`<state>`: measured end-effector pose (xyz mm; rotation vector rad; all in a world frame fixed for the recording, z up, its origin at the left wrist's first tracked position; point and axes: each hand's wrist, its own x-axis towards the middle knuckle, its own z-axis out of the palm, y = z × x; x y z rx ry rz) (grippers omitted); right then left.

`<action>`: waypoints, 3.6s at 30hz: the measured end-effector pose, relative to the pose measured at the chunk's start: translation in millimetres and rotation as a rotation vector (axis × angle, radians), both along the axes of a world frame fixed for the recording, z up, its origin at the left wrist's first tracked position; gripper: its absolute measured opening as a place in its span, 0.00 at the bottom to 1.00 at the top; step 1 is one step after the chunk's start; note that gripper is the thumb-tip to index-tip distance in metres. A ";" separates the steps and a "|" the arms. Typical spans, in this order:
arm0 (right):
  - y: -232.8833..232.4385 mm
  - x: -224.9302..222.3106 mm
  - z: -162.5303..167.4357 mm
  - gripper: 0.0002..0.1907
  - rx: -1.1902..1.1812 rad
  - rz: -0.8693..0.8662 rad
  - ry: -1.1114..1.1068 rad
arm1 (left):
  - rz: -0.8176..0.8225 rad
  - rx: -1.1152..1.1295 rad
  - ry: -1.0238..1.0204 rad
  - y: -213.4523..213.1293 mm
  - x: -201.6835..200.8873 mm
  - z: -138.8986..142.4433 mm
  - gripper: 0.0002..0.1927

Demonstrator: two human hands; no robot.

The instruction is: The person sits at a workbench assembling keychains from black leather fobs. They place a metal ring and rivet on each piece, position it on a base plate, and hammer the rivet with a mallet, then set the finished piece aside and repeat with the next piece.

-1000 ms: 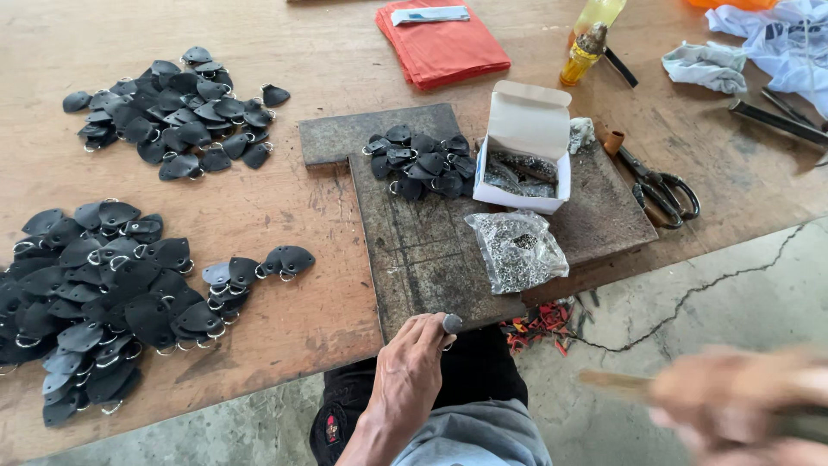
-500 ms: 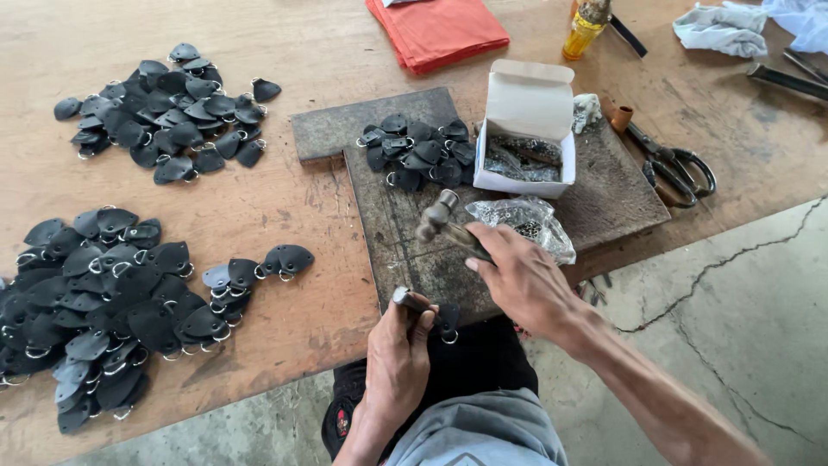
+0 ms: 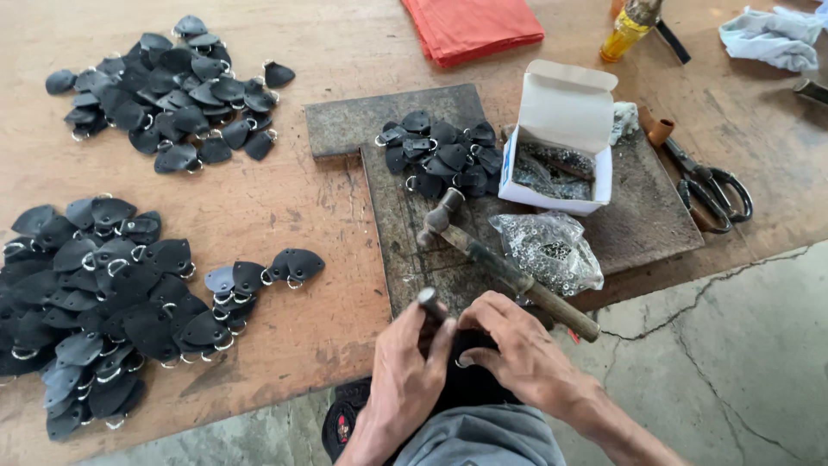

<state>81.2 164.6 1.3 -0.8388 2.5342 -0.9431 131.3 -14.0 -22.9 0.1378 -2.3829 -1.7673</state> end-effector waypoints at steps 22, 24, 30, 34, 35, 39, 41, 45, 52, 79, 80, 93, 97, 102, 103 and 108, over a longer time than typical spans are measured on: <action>-39.5 -64.2 0.9 0.12 -0.422 -0.066 0.396 | -0.218 -0.204 0.353 -59.9 -58.5 -6.0 0.30; -51.8 -68.2 -0.7 0.12 -0.418 -0.059 0.326 | -0.190 -0.273 0.396 -67.5 -61.0 -12.9 0.27; -80.0 -74.4 -5.1 0.11 -0.351 -0.099 0.207 | 0.108 -0.565 -0.125 -125.3 -82.9 -25.9 0.14; -91.4 -81.6 -7.2 0.08 -0.331 -0.078 0.219 | 0.257 -0.813 0.033 -157.1 -88.7 -35.5 0.21; -93.6 -84.4 -8.7 0.08 -0.324 -0.071 0.223 | 0.235 -0.833 0.085 -160.7 -91.3 -40.1 0.22; -93.0 -93.4 -11.6 0.08 -0.333 -0.011 0.223 | 0.209 -1.060 -0.143 -180.2 -96.7 -54.3 0.29; -84.7 -98.7 -10.2 0.07 -0.292 -0.044 0.182 | 0.237 -1.048 -0.237 -191.8 -94.1 -51.4 0.29; -61.0 -118.3 -4.2 0.09 -0.264 -0.047 0.201 | 0.305 -0.982 -0.017 -186.6 -108.6 -32.0 0.27; -6.4 -168.4 15.9 0.11 0.080 -0.251 0.459 | -0.056 -0.541 0.112 -107.9 -183.2 3.0 0.21; 106.6 -242.0 -1.2 0.06 0.202 -0.213 0.560 | -0.218 -0.434 0.055 -21.8 -240.9 30.7 0.08; 107.9 -229.6 2.1 0.05 0.164 -0.228 0.571 | -0.222 -0.387 0.088 -23.2 -233.2 29.8 0.09; 116.1 -177.5 -17.0 0.05 0.242 -0.150 0.295 | -0.290 -0.029 -0.019 16.5 -176.7 -9.4 0.10; 115.8 -175.8 -13.1 0.06 0.141 -0.258 0.219 | -0.297 -0.027 0.112 27.8 -169.9 -3.9 0.11; 117.6 -175.8 -13.3 0.07 0.009 -0.313 0.142 | -0.318 -0.088 0.177 32.5 -161.8 2.1 0.11; 117.7 -175.9 -12.4 0.06 -0.006 -0.294 0.145 | -0.326 -0.094 0.193 33.1 -160.7 2.6 0.11; 113.9 -169.0 0.0 0.06 -0.013 -0.307 0.128 | -0.366 -0.083 0.267 32.7 -154.6 5.4 0.13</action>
